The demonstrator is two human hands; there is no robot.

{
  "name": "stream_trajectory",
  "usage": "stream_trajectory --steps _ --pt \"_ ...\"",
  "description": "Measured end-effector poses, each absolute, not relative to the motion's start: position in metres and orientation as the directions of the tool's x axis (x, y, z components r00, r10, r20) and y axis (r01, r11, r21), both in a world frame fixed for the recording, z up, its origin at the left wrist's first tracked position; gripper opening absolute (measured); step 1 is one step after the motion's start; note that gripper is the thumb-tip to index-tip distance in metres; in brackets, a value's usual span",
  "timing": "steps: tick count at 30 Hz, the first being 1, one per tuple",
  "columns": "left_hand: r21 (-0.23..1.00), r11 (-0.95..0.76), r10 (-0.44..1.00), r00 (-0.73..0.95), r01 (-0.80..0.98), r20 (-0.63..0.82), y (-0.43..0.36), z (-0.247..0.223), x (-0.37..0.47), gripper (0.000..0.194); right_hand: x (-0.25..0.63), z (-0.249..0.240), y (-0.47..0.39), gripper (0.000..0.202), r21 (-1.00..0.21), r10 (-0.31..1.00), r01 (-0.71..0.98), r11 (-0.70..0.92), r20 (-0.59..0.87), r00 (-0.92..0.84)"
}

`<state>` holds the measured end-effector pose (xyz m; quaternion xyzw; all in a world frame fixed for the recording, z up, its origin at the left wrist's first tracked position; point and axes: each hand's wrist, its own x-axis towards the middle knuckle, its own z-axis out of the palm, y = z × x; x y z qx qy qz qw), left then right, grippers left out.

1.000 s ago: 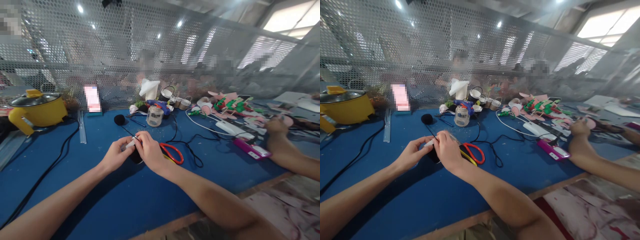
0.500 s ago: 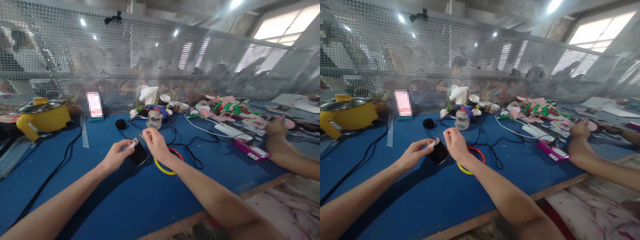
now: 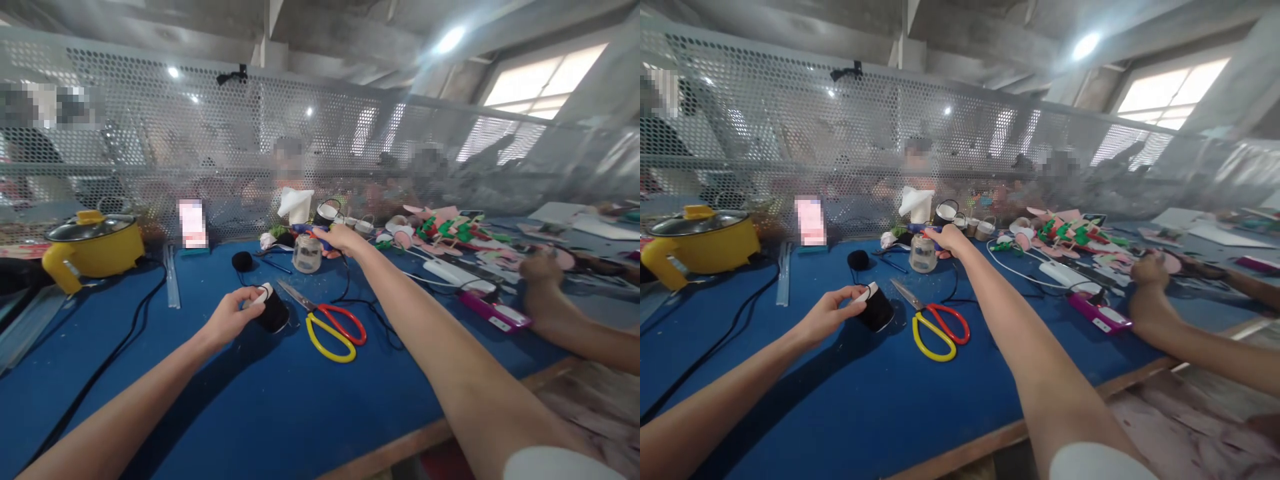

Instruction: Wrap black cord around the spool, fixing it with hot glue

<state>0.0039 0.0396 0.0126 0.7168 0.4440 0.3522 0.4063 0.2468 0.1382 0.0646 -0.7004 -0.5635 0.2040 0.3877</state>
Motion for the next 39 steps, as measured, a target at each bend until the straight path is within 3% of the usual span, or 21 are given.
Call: stream_trajectory --steps 5,13,19,22,26,33,35,39 --pt "0.890 -0.254 0.934 0.335 0.380 0.123 0.038 0.016 0.004 0.017 0.244 0.048 0.142 0.023 -0.840 0.961 0.539 -0.063 0.095 0.260" --pt "0.877 -0.283 0.928 0.340 0.388 0.149 0.040 0.012 0.004 0.015 0.243 0.036 0.140 0.016 -0.824 0.909 0.559 0.092 0.298 0.290" --pt "0.869 -0.261 0.934 0.339 0.421 0.117 0.041 0.014 0.002 0.015 0.226 0.048 0.105 0.014 -0.860 0.884 0.442 0.254 0.392 0.254" --pt "0.867 -0.270 0.932 0.341 0.419 0.125 0.041 0.016 0.002 0.015 0.217 0.052 0.079 0.008 -0.918 0.930 0.240 0.316 0.350 0.114" --pt "0.886 -0.220 0.941 0.328 0.409 0.083 0.043 0.017 0.002 0.016 0.210 0.044 0.049 0.011 -0.974 0.977 0.080 0.212 0.209 -0.038" --pt "0.905 -0.189 0.937 0.344 0.380 0.051 0.045 0.010 -0.006 0.019 0.208 0.025 0.022 0.015 -0.991 0.986 0.108 0.075 0.058 -0.157" --pt "0.924 -0.179 0.940 0.335 0.339 0.059 0.044 0.005 -0.007 0.020 0.207 0.024 0.018 0.009 -0.981 0.982 0.167 0.103 0.073 -0.177" --pt "0.960 -0.156 0.946 0.315 0.231 0.078 0.042 -0.005 -0.005 0.021 0.205 0.023 0.009 0.020 -0.922 0.976 0.347 0.171 0.109 -0.190"
